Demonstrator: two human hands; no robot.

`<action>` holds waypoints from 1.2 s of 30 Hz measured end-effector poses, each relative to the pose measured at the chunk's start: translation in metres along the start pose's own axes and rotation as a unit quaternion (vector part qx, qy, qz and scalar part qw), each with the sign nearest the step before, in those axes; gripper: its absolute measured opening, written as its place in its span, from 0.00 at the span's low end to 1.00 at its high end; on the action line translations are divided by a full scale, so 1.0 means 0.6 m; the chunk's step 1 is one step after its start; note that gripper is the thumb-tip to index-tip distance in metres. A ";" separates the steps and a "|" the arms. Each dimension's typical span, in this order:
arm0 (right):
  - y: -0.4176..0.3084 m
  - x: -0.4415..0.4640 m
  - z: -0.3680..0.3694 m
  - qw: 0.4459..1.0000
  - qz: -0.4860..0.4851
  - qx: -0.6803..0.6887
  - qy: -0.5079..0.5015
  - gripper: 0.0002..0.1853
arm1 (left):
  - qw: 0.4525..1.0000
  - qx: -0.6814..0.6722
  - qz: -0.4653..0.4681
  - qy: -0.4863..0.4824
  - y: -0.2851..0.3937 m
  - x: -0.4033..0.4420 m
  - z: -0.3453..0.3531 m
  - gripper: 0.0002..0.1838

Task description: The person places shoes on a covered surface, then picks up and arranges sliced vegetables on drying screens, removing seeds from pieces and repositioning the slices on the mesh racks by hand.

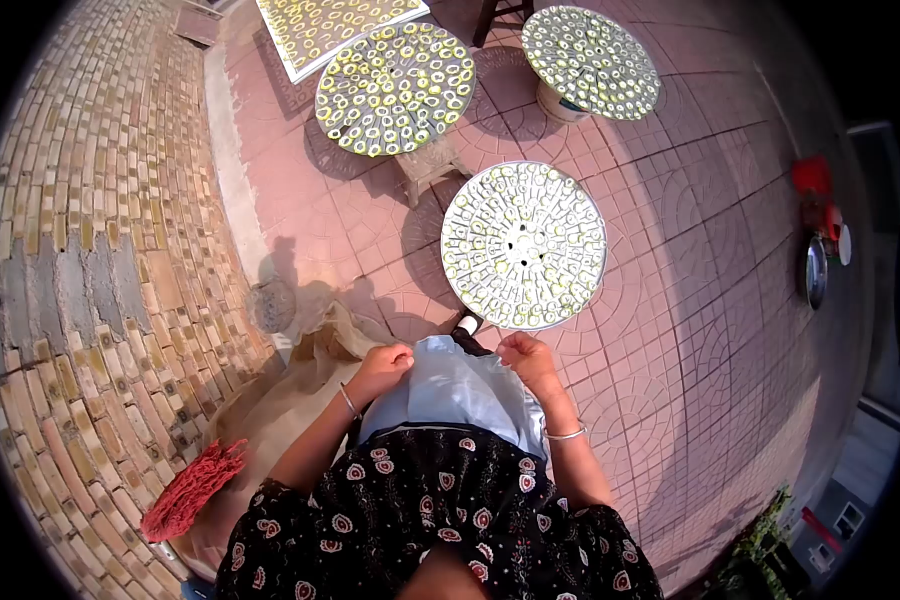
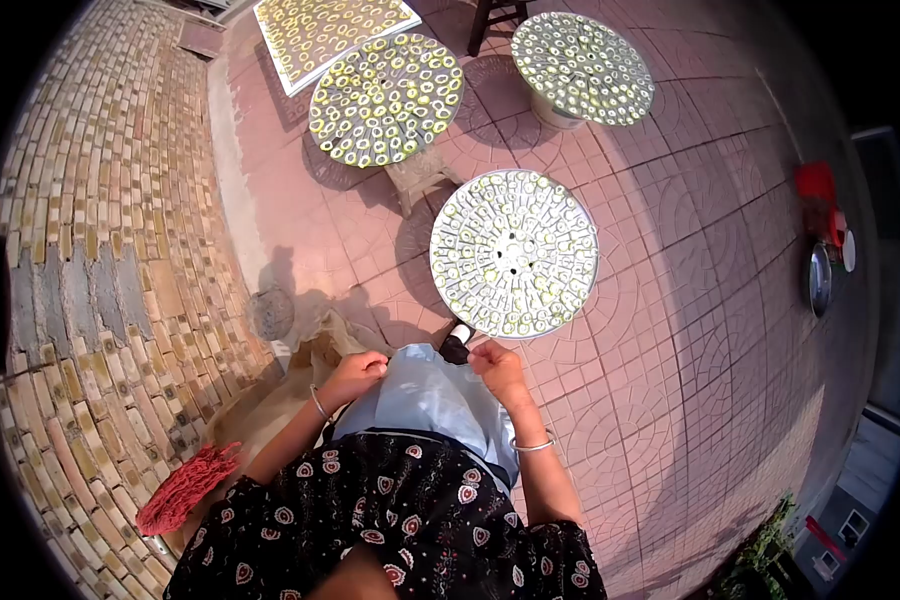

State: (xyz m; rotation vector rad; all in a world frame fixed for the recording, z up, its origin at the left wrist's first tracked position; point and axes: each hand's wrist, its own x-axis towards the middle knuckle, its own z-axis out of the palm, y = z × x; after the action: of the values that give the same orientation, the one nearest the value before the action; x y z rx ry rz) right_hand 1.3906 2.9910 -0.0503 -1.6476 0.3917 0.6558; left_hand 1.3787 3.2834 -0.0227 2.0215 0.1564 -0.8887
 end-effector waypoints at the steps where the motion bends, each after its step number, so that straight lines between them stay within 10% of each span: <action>1: -0.008 0.014 -0.004 1.000 0.001 0.000 0.000 0.06 | 1.000 -0.011 -0.002 0.020 -0.001 0.014 -0.010 0.14; 25: -0.218 0.174 0.297 0.986 0.079 0.090 0.117 0.04 | 0.996 0.079 0.026 -0.024 -0.051 0.215 -0.496 0.13; 36: -0.262 0.315 0.274 0.989 0.078 0.087 0.087 0.05 | 0.997 0.067 -0.003 -0.037 -0.045 0.306 -0.531 0.14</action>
State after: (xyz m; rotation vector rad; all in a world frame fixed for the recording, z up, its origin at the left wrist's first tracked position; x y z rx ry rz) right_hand 1.5985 3.2009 -0.0569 -1.5219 0.6905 0.5773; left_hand 1.6708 3.5068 -0.0501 2.1079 0.0642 -0.9999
